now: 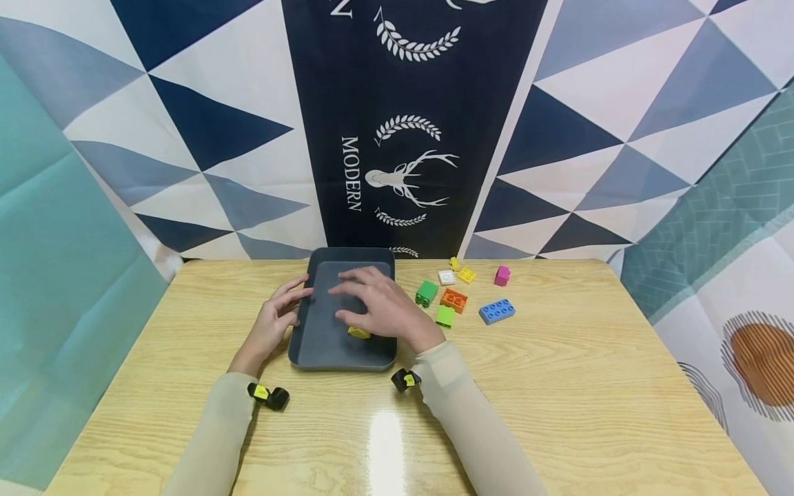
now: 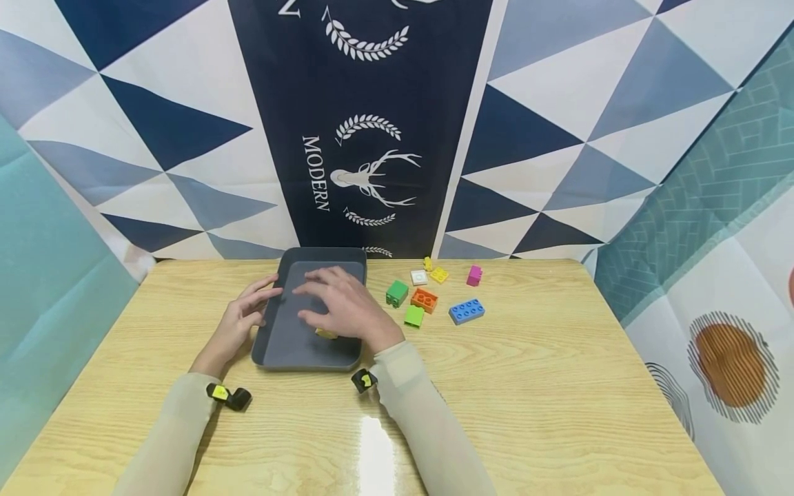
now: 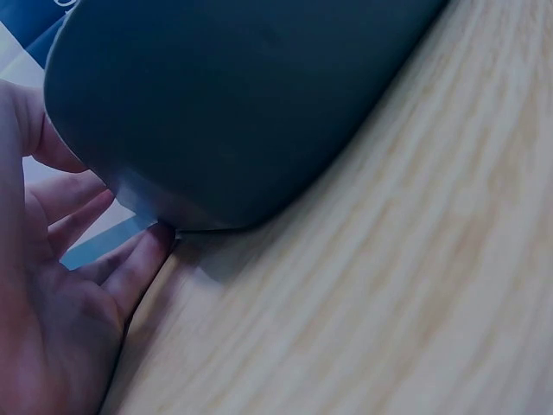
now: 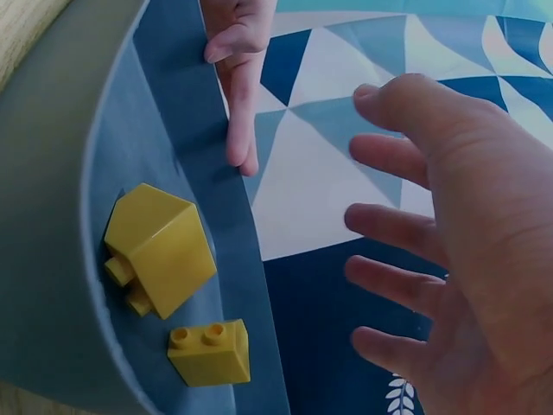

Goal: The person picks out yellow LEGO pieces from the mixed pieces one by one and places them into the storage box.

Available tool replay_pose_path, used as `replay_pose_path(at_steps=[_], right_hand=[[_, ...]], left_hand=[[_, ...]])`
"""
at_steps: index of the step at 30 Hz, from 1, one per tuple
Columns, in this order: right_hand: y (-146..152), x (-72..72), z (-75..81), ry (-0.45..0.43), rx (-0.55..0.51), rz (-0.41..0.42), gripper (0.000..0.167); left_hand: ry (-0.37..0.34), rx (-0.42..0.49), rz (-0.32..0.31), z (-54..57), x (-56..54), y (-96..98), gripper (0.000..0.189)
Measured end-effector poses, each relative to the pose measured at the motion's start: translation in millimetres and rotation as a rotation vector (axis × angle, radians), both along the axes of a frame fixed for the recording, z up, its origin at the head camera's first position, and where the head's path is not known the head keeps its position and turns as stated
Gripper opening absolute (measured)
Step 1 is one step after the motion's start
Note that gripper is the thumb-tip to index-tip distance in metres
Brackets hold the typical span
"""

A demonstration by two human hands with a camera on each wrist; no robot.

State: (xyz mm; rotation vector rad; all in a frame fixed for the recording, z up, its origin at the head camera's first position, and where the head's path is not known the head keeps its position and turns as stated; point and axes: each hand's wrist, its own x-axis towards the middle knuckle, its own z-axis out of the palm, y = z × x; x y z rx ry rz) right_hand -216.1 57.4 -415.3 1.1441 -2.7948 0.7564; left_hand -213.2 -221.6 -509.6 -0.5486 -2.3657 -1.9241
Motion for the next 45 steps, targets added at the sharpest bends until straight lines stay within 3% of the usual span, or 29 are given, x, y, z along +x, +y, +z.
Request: replay_pose_path(at_steps=[11,34,45], right_hand=[[2.8,-0.3,3.1,0.118,-0.058,-0.009,0.062],[5.3,-2.2,4.4,0.131,-0.061,-0.069,0.055],[6.8,-3.0,1.4,0.095,-0.053,-0.107,0.055]], left_hand=[[-0.003,-0.019,0.006,0.3,0.3,-0.1,0.059],[-0.004,-0.012,0.009,1.0,1.0,-1.2,0.06],[-0.01,-0.011,0.018,2.1,0.6,1.1,0.06]])
